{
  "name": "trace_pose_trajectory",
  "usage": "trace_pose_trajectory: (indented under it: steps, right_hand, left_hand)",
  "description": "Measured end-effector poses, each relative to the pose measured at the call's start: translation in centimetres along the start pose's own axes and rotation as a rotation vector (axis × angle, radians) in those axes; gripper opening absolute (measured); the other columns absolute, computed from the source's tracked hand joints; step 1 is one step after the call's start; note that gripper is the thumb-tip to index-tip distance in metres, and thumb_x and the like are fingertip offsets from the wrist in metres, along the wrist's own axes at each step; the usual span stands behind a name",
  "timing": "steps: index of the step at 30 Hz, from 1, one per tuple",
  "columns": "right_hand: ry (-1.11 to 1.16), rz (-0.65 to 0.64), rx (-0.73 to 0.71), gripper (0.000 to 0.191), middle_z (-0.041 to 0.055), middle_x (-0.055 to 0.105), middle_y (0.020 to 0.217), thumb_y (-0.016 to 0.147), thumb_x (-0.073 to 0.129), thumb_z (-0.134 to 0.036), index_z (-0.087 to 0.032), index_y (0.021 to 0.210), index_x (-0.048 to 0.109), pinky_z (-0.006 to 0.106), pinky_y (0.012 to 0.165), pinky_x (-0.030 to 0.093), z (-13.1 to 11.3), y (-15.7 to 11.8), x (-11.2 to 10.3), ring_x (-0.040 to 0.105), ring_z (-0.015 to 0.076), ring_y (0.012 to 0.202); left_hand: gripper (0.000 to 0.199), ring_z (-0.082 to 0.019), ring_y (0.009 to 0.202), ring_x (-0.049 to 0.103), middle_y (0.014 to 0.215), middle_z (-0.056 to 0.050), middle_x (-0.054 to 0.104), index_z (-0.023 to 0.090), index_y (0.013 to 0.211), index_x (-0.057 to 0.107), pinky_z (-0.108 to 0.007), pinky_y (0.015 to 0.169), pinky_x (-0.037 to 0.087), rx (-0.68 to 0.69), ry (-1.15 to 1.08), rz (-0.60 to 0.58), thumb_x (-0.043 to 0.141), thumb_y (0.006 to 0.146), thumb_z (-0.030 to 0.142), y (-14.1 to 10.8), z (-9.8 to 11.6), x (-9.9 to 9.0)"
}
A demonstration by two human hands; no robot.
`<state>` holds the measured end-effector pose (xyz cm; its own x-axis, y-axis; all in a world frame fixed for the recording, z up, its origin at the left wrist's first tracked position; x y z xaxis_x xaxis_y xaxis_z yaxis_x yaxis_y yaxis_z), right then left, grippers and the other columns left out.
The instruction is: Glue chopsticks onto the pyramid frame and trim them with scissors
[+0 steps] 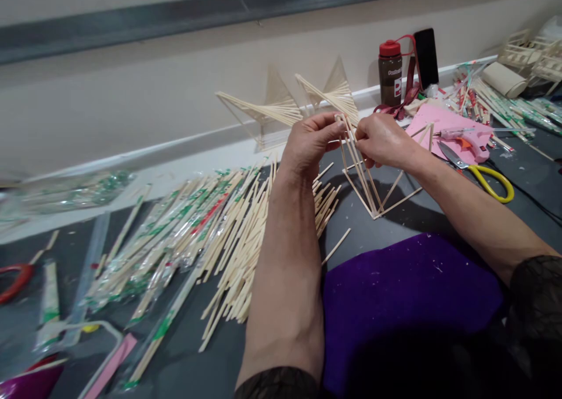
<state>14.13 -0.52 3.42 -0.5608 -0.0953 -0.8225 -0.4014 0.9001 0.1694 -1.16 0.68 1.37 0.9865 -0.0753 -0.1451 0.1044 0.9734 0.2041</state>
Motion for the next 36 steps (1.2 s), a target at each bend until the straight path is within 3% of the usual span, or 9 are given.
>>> trace_pose_trajectory:
  steps: [18, 26, 36]
  right_hand:
    - [0.020, -0.017, 0.029, 0.025, 0.0128, 0.070, 0.073, 0.092, 0.058, -0.022, -0.003, 0.083, 0.073, 0.030, 0.076, 0.061, -0.32, -0.31, -0.02, 0.074, 0.0239, 0.078]
    - [-0.009, -0.028, 0.031, 0.019, 0.0126, 0.071, 0.075, 0.086, 0.053, -0.006, -0.004, 0.078, 0.071, 0.032, 0.080, 0.061, -0.66, -0.39, -0.23, 0.073, 0.0245, 0.084]
    - [0.008, -0.026, 0.029, 0.019, 0.0124, 0.070, 0.071, 0.087, 0.055, -0.007, -0.005, 0.075, 0.070, 0.033, 0.081, 0.060, -0.61, -0.34, -0.30, 0.073, 0.0251, 0.083]
  left_hand:
    - [0.020, -0.025, 0.093, 0.068, 0.082, -0.003, 0.074, 0.025, 0.083, 0.070, -0.038, 0.081, 0.053, -0.002, -0.018, 0.028, 0.079, 0.072, 0.040, -0.24, 0.30, 0.32]
    - [0.021, -0.025, 0.093, 0.068, 0.085, -0.004, 0.075, 0.024, 0.085, 0.071, -0.038, 0.081, 0.053, -0.004, 0.000, 0.037, 0.078, 0.073, 0.039, -0.22, 0.27, 0.33]
    - [0.018, -0.025, 0.094, 0.068, 0.084, -0.003, 0.075, 0.025, 0.086, 0.070, -0.039, 0.083, 0.054, -0.006, -0.011, 0.029, 0.077, 0.075, 0.038, -0.15, 0.15, 0.30]
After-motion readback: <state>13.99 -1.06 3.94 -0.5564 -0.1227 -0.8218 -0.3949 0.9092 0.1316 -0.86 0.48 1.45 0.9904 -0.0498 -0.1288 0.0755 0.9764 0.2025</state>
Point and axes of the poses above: each hand's wrist, its own y-axis towards the middle knuckle, its own x-axis out of the palm, z = x × y, the point moved 2 cm from there along y, towards the middle knuckle
